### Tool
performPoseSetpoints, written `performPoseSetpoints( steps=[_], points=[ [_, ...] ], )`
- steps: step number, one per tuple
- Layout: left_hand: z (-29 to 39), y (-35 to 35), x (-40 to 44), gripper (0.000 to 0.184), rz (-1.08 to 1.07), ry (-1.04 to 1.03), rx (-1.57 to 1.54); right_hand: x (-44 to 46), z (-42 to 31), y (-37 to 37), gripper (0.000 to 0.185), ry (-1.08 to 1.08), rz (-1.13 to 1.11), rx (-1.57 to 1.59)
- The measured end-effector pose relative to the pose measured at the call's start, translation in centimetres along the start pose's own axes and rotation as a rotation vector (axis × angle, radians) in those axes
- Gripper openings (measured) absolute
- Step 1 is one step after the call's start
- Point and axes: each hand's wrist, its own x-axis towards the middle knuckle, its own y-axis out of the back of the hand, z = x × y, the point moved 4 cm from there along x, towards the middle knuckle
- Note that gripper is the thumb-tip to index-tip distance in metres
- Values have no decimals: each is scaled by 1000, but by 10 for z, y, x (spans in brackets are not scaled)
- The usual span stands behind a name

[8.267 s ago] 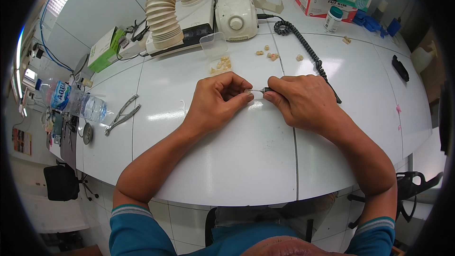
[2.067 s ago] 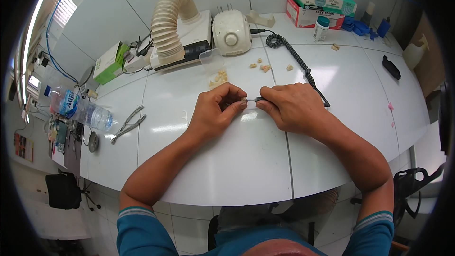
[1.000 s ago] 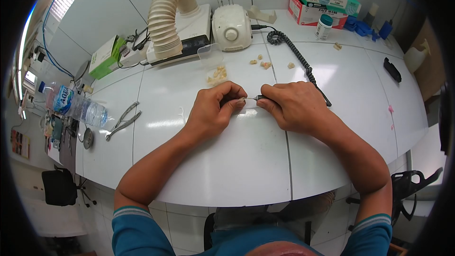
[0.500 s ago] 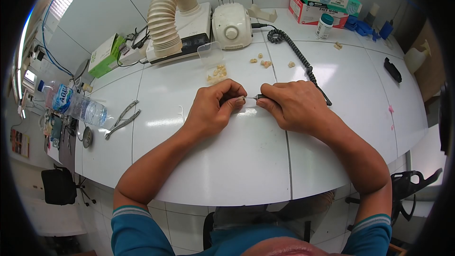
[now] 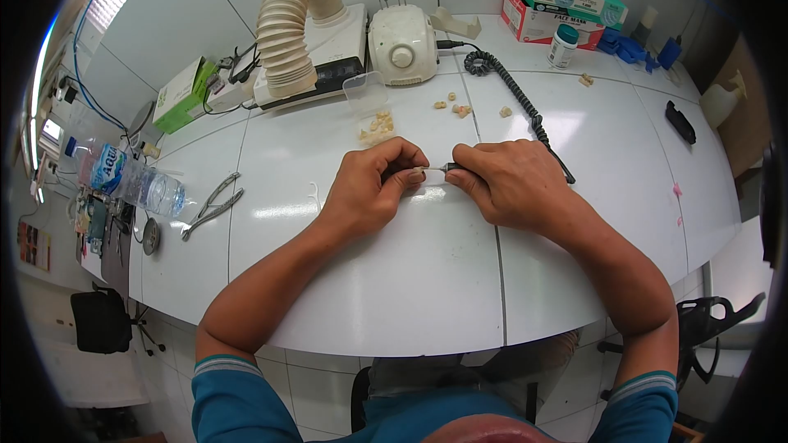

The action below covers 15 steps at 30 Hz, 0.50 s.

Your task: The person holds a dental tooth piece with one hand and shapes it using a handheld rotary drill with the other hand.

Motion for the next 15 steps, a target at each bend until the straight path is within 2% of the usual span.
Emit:
performPoseSetpoints(
  steps=[15],
  points=[
    [4,0,-1,12,6,-5,34,-1,0,0,33,9,3,0]
  ],
)
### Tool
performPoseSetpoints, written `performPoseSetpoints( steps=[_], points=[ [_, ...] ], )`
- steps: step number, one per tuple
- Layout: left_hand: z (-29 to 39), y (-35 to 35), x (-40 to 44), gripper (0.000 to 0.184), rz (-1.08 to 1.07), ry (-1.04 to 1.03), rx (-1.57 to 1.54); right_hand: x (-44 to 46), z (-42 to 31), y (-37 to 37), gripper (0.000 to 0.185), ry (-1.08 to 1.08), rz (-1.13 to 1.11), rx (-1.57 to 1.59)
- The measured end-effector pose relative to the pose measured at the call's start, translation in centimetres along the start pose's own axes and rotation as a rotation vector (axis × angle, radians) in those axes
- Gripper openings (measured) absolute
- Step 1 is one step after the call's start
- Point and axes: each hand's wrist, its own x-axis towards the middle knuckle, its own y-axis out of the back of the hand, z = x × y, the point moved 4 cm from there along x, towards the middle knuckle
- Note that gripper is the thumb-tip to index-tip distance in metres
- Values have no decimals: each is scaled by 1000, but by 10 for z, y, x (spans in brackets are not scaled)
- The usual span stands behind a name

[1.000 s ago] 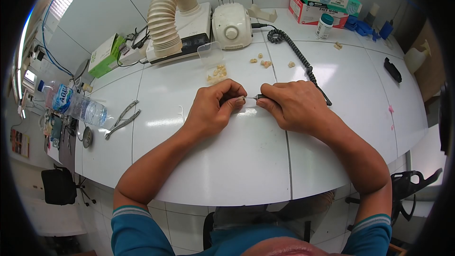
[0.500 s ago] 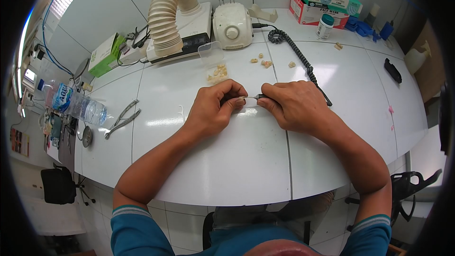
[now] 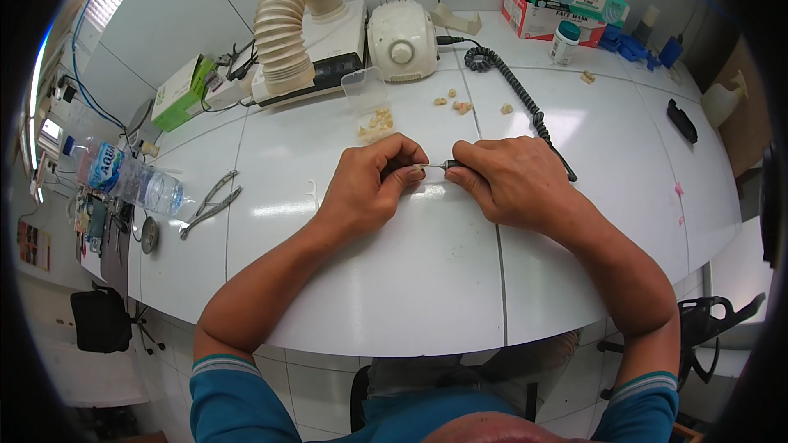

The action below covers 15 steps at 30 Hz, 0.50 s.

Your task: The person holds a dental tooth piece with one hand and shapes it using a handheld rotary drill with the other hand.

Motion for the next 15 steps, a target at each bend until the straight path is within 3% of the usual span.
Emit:
performPoseSetpoints(
  steps=[15],
  points=[
    [-3,-1,1,12,-11,22,-20,2,1,1,34,-16,-39,11]
  ],
)
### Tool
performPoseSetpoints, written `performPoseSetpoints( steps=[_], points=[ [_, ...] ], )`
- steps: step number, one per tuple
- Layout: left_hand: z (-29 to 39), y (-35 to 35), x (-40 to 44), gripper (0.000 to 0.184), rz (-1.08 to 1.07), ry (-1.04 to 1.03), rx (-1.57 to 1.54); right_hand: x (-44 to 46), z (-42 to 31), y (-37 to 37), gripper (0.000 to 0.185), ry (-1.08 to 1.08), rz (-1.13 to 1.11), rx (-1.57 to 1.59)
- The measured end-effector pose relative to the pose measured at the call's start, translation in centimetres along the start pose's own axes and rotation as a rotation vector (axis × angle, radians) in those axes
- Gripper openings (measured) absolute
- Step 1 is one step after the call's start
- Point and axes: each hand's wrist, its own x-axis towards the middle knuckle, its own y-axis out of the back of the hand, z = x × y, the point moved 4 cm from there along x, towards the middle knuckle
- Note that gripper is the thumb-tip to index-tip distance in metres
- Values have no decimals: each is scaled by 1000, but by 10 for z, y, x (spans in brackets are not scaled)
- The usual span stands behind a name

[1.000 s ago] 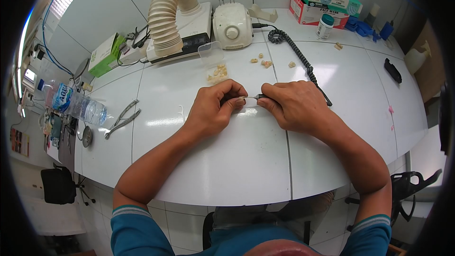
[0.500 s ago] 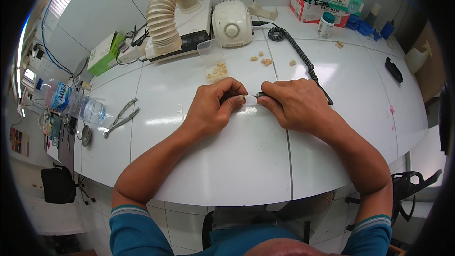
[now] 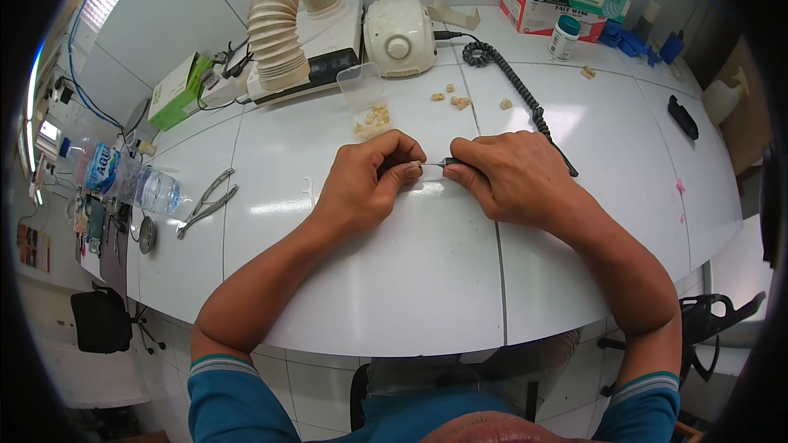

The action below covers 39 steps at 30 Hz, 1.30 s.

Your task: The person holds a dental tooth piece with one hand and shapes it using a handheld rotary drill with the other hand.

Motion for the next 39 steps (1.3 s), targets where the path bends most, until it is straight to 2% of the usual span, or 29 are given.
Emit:
performPoseSetpoints(
  steps=[39],
  points=[
    [1,-1,0,11,1,-20,-3,0,0,-1,34,5,0,-1]
  ],
)
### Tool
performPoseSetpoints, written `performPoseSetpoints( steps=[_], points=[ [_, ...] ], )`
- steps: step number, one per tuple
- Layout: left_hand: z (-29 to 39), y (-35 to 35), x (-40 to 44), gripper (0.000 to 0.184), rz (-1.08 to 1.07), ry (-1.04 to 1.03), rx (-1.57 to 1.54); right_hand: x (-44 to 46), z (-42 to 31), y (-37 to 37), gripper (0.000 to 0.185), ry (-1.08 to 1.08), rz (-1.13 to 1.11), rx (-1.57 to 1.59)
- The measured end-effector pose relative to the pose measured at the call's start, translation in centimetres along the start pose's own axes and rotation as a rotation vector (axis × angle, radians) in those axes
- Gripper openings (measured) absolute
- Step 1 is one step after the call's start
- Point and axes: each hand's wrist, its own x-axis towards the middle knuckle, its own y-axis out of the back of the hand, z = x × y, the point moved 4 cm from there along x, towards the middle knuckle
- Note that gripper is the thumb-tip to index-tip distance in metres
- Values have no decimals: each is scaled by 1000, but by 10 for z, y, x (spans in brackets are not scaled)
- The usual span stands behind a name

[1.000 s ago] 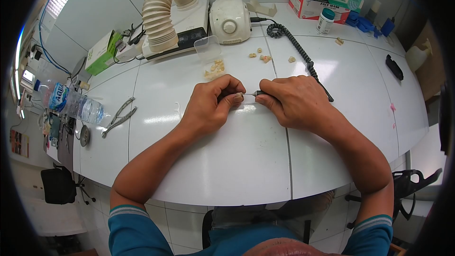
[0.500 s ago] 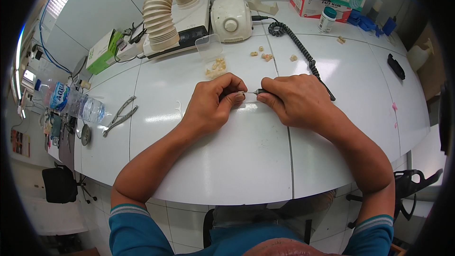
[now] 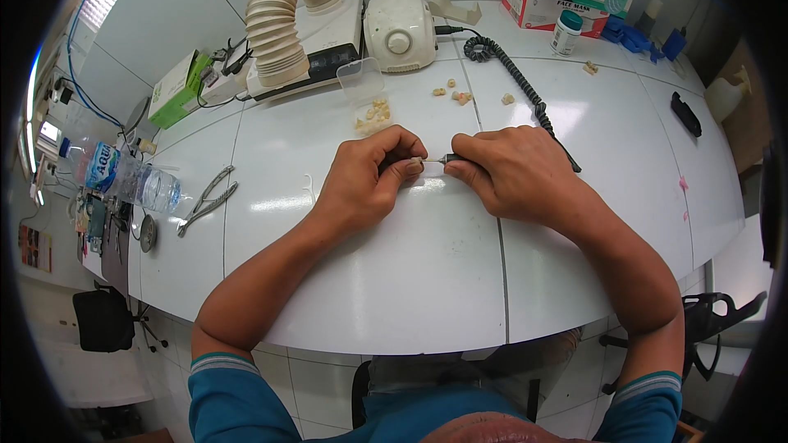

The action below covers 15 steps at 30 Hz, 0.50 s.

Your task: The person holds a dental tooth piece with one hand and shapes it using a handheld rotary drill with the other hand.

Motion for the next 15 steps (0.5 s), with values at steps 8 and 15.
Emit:
performPoseSetpoints(
  steps=[8,15],
  points=[
    [1,1,0,12,-5,-2,38,1,-1,1,34,-4,-32,-6],
    [-2,0,1,11,-7,-3,26,1,-1,1,34,2,-19,-6]
  ],
)
